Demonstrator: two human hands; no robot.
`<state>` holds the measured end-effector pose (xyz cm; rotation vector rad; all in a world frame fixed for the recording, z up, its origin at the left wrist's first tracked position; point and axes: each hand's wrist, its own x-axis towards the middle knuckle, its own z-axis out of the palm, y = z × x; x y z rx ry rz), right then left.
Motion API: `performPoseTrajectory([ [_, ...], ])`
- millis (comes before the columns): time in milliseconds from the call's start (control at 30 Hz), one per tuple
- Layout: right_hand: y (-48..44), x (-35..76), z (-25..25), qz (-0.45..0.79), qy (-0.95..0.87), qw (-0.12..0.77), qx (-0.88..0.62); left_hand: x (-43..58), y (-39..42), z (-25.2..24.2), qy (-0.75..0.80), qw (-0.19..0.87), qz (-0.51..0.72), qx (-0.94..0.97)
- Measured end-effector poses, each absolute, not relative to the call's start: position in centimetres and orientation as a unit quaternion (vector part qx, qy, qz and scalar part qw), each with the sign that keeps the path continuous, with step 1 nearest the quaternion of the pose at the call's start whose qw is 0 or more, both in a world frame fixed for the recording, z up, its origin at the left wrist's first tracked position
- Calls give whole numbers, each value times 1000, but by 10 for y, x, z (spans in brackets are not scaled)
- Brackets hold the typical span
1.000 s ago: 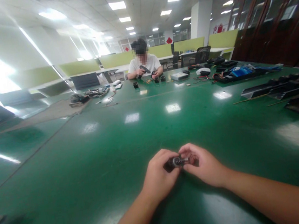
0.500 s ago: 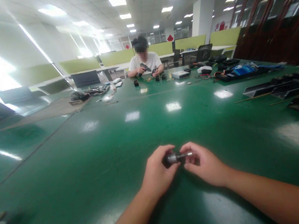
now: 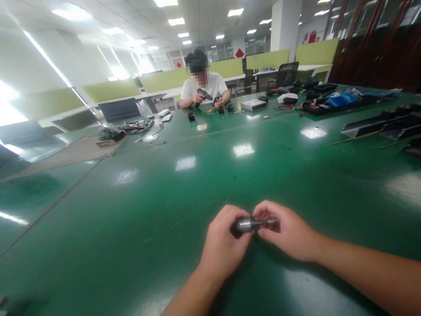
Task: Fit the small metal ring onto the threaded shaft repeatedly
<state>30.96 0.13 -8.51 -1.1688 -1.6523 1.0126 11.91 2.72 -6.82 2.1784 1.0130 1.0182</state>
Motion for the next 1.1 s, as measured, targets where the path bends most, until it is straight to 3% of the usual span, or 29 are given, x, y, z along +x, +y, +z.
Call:
performPoseTrajectory([
  [1100, 1, 310, -80, 411, -660, 401, -484, 119, 26, -67, 364, 264, 383, 807],
])
